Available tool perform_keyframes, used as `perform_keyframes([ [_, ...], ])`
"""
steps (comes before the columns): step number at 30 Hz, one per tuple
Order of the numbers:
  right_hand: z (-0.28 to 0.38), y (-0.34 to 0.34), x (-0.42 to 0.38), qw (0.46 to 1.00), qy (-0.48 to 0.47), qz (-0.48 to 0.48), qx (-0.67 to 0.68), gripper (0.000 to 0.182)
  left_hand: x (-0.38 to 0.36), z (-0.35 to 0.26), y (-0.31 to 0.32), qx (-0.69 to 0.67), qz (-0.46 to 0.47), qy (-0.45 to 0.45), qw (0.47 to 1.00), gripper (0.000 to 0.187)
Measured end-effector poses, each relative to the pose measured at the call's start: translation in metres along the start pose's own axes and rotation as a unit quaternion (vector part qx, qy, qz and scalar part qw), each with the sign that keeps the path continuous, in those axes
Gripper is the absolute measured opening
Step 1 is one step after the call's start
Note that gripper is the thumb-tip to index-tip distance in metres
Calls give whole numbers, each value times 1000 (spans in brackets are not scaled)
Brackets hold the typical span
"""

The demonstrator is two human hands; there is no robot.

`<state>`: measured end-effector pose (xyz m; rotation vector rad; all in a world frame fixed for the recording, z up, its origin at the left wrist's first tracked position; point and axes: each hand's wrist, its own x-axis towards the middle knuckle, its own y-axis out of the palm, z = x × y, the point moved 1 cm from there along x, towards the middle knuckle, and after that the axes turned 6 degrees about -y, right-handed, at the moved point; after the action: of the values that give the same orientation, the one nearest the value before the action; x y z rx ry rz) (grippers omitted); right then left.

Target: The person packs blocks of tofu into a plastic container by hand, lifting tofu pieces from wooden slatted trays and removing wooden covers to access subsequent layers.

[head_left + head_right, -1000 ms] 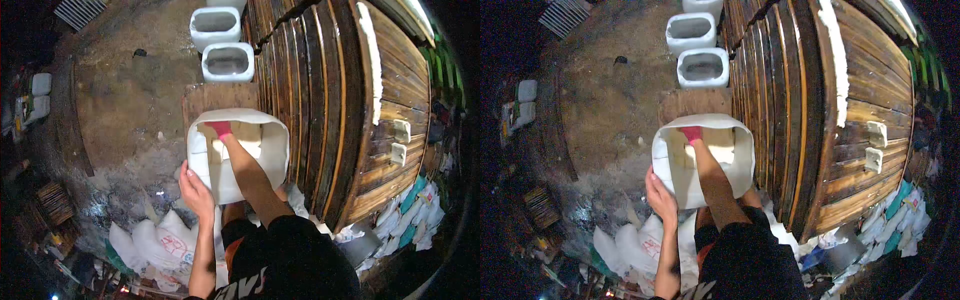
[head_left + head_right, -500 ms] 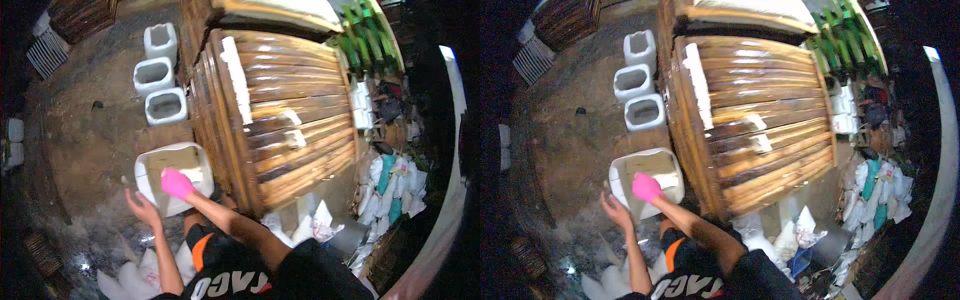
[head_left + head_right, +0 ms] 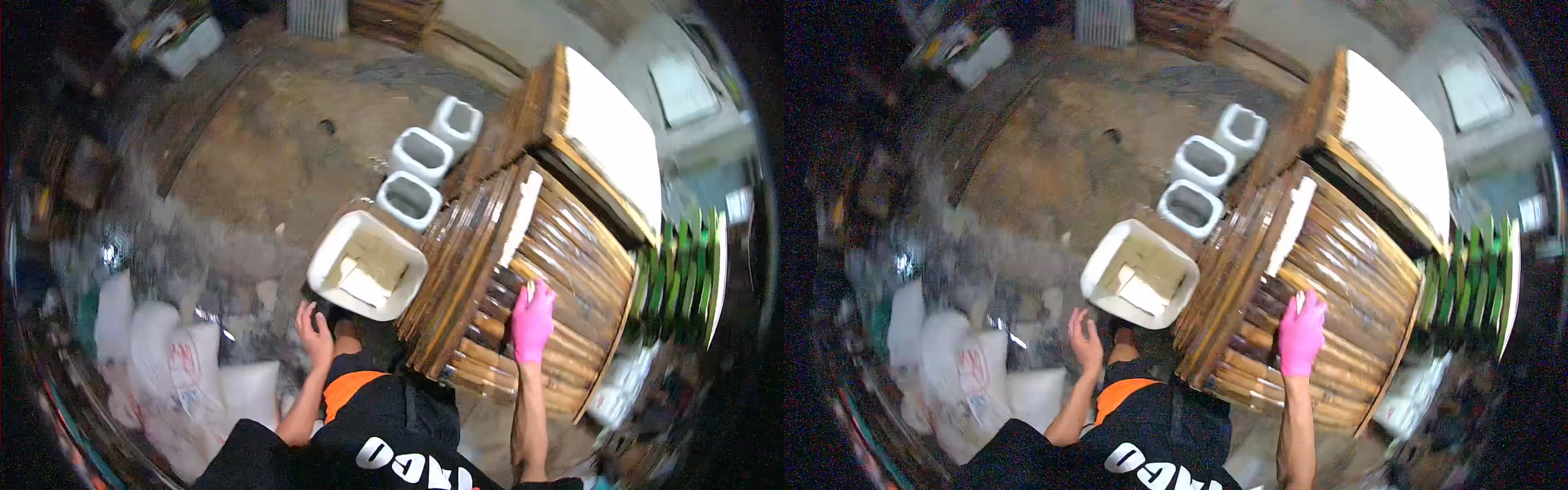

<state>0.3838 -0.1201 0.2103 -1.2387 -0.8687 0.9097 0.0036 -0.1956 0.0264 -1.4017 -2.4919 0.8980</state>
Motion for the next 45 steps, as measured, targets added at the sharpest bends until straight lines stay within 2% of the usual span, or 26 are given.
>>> perform_keyframes([
  [2, -13, 2, -1, 997, -59, -25, 45, 39, 3, 59, -27, 49, -32, -29, 998, 26],
  [4, -69, 23, 18, 986, 2, 29, 165, 35, -2, 129, -58, 82, -68, -85, 991, 24],
  [5, -67, 8, 36, 950, 72, 135, 272, 34, -8, 158, -71, 108, -86, -122, 983, 24],
  [7, 36, -41, 63, 915, 80, 191, 345, 36, -26, 192, -101, 38, -99, -216, 971, 22],
  [9, 133, -39, 96, 900, -83, 256, 344, 33, -55, 259, -113, 58, -101, -286, 951, 21],
  [11, 211, 9, 137, 848, -136, 386, 338, 33, -84, 287, -119, 109, -54, -388, 914, 20],
  [13, 281, 91, 173, 815, -169, 471, 291, 36, -106, 308, -120, -23, 8, -429, 903, 19],
  [15, 320, 207, 203, 792, -254, 504, 232, 35, -162, 392, -112, -6, 82, -478, 874, 18],
  [17, 347, 306, 213, 756, -294, 545, 214, 35, -128, 303, -128, 2, 122, -388, 914, 21],
  [18, 330, 386, 220, 710, -250, 597, 279, 33, -151, 338, -132, 66, 154, -190, 967, 21],
  [20, 327, 468, 223, 707, -339, 600, 156, 31, -176, 359, -142, 45, 147, -219, 964, 25],
  [21, 338, 485, 216, 713, -456, 531, -40, 30, -182, 359, -148, 27, 136, -242, 960, 30],
  [23, 325, 530, 209, 751, -403, 523, -13, 27, -187, 350, -169, -173, 83, -680, 708, 52],
  [24, 321, 538, 200, 802, -394, 449, -22, 30, -191, 340, -178, -167, 49, -727, 664, 48],
  [26, 324, 533, 179, 842, -410, 344, -62, 39, -189, 333, -187, -140, 32, -735, 662, 40],
  [30, 319, 537, 149, 844, -374, 386, -2, 56, -174, 334, -188, -105, 3, -682, 724, 29],
  [33, 318, 505, 191, 859, -348, 373, 50, 49, -153, 381, -166, 54, 54, -460, 885, 24],
  [34, 316, 484, 209, 888, -270, 354, 115, 45, -143, 394, -167, 187, 129, -242, 943, 21],
  [35, 331, 422, 223, 880, -270, 385, 74, 45, -129, 389, -160, 191, 130, -236, 944, 21],
  [36, 332, 360, 230, 875, -254, 390, 136, 45, -102, 369, -148, 237, 80, -110, 962, 18],
  [37, 326, 297, 234, 862, -258, 392, 188, 45, -39, 293, -123, 133, 14, -204, 970, 18],
  [39, 309, 157, 215, 885, -231, 318, 248, 39, 26, 192, -86, -89, 110, -299, 944, 14],
  [41, 239, 52, 188, 896, -165, 235, 340, 37, 35, 137, -51, -149, 278, -282, 906, 13],
  [42, 191, 9, 169, 906, -118, 170, 368, 37, 58, 56, -50, -68, 413, -214, 883, 15],
  [43, 128, -24, 149, 925, -100, 95, 355, 36, 43, 38, -32, -213, 516, -304, 772, 19],
  [45, 8, -77, 98, 968, -9, -6, 252, 37, 3, -3, -5, -221, 632, -219, 710, 33],
])
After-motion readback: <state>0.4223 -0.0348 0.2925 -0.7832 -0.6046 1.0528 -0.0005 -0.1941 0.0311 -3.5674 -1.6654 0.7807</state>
